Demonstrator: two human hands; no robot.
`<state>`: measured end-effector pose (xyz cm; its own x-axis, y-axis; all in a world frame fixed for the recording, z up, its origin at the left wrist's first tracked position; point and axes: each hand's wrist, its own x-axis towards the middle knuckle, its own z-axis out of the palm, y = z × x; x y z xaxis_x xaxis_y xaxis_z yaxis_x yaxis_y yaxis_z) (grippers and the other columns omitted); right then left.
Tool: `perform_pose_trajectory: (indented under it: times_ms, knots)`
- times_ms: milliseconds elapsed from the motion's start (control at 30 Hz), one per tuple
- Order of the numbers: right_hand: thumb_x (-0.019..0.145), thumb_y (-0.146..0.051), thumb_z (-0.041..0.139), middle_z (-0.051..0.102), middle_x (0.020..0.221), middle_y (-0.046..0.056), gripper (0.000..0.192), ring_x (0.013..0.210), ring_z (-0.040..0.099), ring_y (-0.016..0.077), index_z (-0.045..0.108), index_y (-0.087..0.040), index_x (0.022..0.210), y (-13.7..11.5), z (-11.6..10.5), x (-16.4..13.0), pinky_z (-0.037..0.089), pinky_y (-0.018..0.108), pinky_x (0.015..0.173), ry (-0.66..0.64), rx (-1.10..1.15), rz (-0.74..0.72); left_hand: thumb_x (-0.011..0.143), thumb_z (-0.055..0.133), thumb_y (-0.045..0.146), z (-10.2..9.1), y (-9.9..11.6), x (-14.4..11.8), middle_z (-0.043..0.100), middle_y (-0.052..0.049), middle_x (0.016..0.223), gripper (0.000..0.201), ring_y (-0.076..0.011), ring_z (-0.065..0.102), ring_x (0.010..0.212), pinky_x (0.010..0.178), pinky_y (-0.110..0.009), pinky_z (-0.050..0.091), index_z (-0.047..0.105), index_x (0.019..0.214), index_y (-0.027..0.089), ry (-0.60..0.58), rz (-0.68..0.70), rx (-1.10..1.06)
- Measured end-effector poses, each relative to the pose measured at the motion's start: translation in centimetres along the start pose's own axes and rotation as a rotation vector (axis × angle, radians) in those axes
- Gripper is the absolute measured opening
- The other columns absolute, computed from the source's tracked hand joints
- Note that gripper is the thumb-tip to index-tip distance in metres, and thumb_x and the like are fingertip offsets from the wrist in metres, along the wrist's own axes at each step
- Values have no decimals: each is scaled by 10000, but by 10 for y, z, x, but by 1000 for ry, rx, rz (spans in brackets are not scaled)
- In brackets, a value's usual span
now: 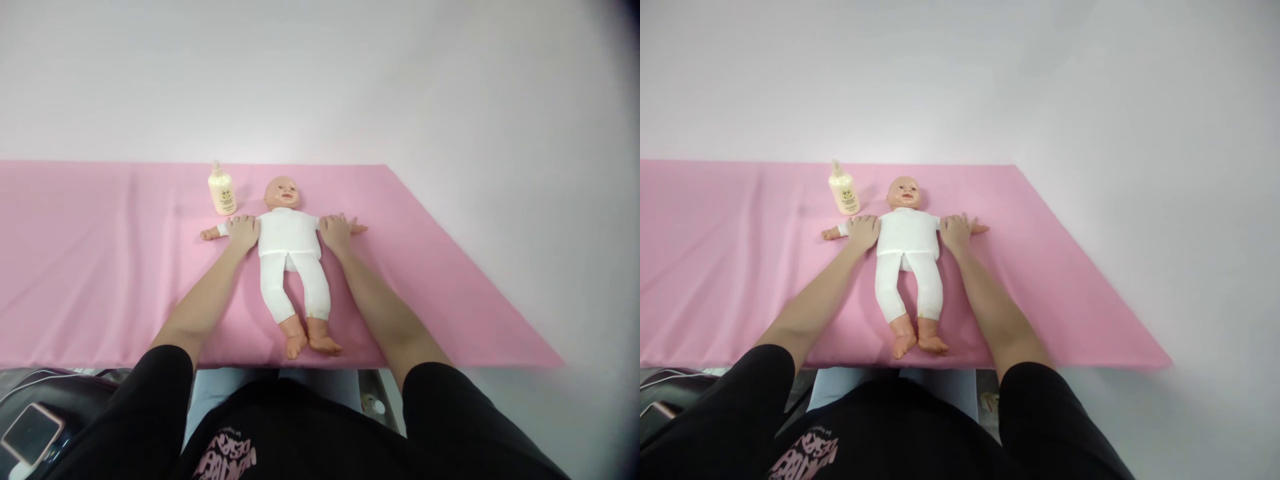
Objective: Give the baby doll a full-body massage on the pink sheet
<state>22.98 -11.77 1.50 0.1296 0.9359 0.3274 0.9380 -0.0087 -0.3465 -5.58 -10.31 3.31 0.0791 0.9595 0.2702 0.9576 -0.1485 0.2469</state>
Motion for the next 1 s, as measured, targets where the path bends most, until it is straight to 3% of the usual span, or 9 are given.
perform_pose_trajectory:
  times_ms: [67,167,233,333,400,500,700,833,1000]
  knots:
    - [1046,-369,231,595,1493,181,572,1529,362,368,631,-134,1380,-16,-3,-3,56,757,1234,-111,95,-88,1063,261,373,2,9,-1,613,-136,1488,512,-339,514,1400,1237,-603,217,604,1396,186,-52,67,-100]
    - [1052,-413,265,287,1705,186,650,1611,234,330,317,-100,1620,-46,-11,-13,169,620,1294,-304,192,-256,1072,244,335,7,21,0,473,-130,1618,540,-283,430,1508,1273,-529,223,468,1531,162,-129,110,-197]
    - [1043,-448,332,181,1744,143,652,1633,137,355,326,-161,1628,-67,-19,-24,157,628,1295,-360,161,-395,1070,235,300,11,23,1,411,-144,1653,557,-269,382,1545,1276,-480,245,424,1564,126,-144,109,-210]
    - [1052,-450,343,251,1728,111,621,1631,148,355,352,-204,1622,-95,-32,-49,88,676,1292,-429,100,-620,1064,248,274,16,18,4,405,-145,1656,555,-251,374,1551,1288,-443,238,424,1566,118,-132,147,-214]
    - [1038,-479,411,229,1718,190,691,1616,208,364,328,-126,1626,-113,-39,-70,130,637,1304,-459,61,-687,1058,297,300,18,12,5,426,-129,1648,538,-240,384,1544,1293,-421,238,457,1548,144,-123,181,-223]
    - [1040,-485,436,250,1703,221,645,1609,223,382,411,-154,1593,-134,-49,-103,137,660,1293,-450,15,-780,1059,288,320,20,8,6,472,-134,1618,540,-248,430,1510,1287,-429,264,481,1526,130,-98,186,-238]
    - [1020,-526,511,464,1620,147,538,1559,360,346,614,-200,1435,-150,-61,-134,155,648,1300,-652,79,-1092,1055,260,305,25,10,6,525,-145,1574,553,-288,497,1452,1254,-484,323,489,1514,97,-35,181,-240]
    - [1047,-425,488,469,1617,137,484,1575,341,304,614,-152,1426,-135,-57,-105,142,614,1314,-616,112,-998,1041,290,284,28,10,8,547,-157,1553,537,-295,527,1428,1227,-505,361,510,1495,100,-19,197,-225]
    - [1064,-366,397,625,1493,12,427,1565,370,253,644,-299,1405,-103,-43,-57,92,614,1322,-547,255,-790,1039,298,291,27,8,9,564,-174,1533,540,-294,561,1387,1196,-483,391,517,1483,75,2,233,-223]
